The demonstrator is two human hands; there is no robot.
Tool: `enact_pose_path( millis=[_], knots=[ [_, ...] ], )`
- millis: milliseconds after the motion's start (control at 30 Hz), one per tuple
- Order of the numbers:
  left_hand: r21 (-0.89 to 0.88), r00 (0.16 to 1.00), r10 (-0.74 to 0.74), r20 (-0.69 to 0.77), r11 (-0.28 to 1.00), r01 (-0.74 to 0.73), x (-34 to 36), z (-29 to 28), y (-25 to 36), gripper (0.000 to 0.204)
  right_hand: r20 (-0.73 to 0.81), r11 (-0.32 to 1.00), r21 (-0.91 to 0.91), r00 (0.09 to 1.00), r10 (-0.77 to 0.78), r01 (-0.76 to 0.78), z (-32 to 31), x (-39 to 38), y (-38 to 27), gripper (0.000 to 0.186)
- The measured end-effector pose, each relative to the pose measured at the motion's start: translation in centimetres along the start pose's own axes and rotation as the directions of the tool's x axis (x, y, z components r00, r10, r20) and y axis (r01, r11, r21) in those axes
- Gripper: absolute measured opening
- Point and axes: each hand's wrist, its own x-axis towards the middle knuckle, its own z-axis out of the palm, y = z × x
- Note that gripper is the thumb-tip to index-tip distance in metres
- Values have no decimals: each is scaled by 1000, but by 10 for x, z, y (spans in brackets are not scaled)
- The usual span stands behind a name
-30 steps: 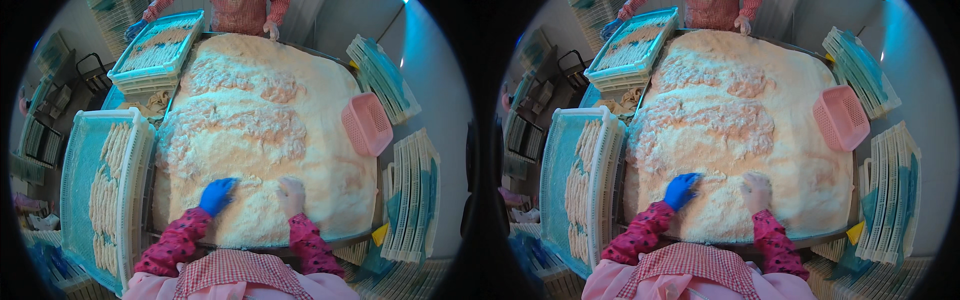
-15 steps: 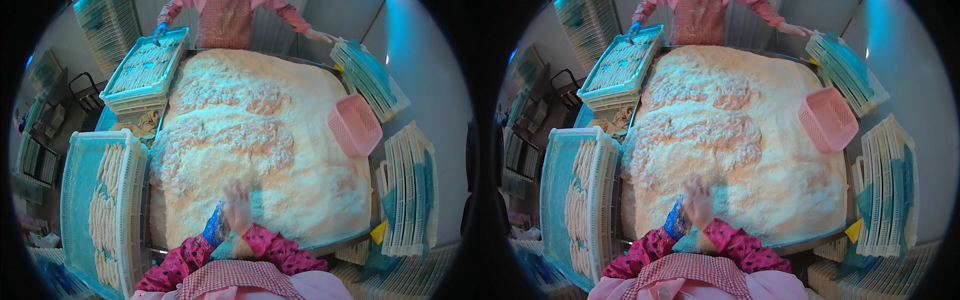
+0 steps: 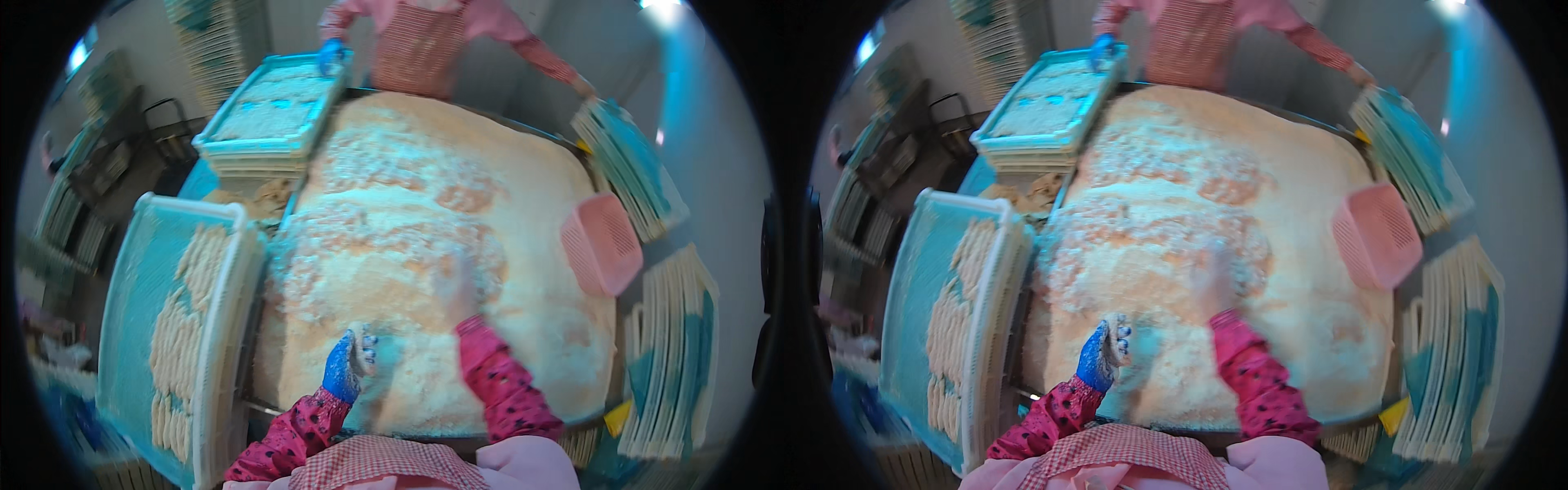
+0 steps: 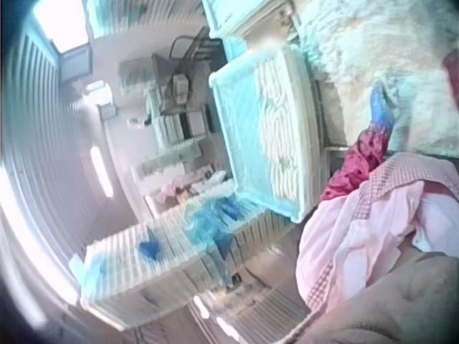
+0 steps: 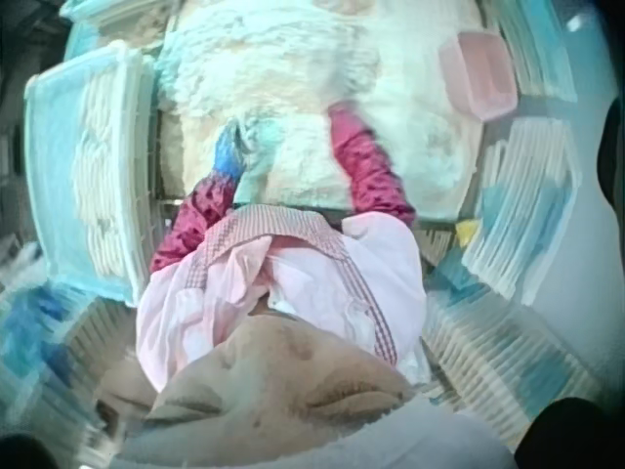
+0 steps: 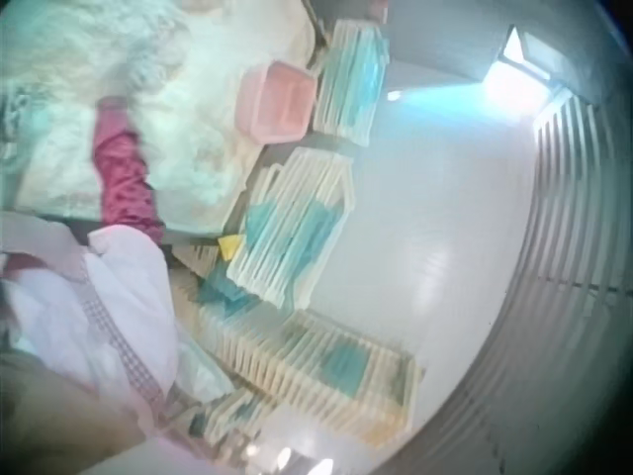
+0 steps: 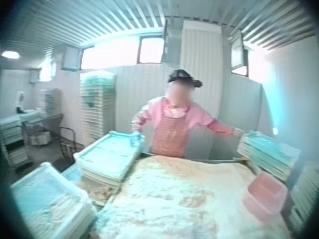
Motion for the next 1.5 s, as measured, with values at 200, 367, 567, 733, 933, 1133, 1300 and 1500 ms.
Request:
enact_pose_path(
  millis=[200,367,567,733,933,1133,1300,1500],
  knots=[
    [-59,967,256,-6,965,-256,-69,53,142,44,116,978,-139,984,-137,153,-2,66,142,28],
    [614,499,855,-139,470,-634,-109,-63,271,35,212,957,-277,977,-30,90,-12,72,126,25],
    [896,646,681,-344,445,8,-152,-236,338,44,191,975,-207,981,-38,78,3,82,121,22],
    [931,825,543,-155,360,-63,-120,-167,341,47,185,971,-234,983,-2,46,-2,88,132,21],
    [844,802,400,-443,489,222,-202,-172,335,46,72,901,377,977,201,-214,-36,72,118,10],
    [983,716,696,-57,164,-81,-184,-136,297,48,299,886,463,933,-200,41,-29,-33,29,13],
    [922,831,430,354,-12,-386,-134,-3,164,54,485,970,244,864,-133,12,-43,-117,23,37],
    [895,823,352,446,-185,-406,3,-37,-22,46,169,997,-74,984,51,-39,-21,-164,12,40]
  ],
)
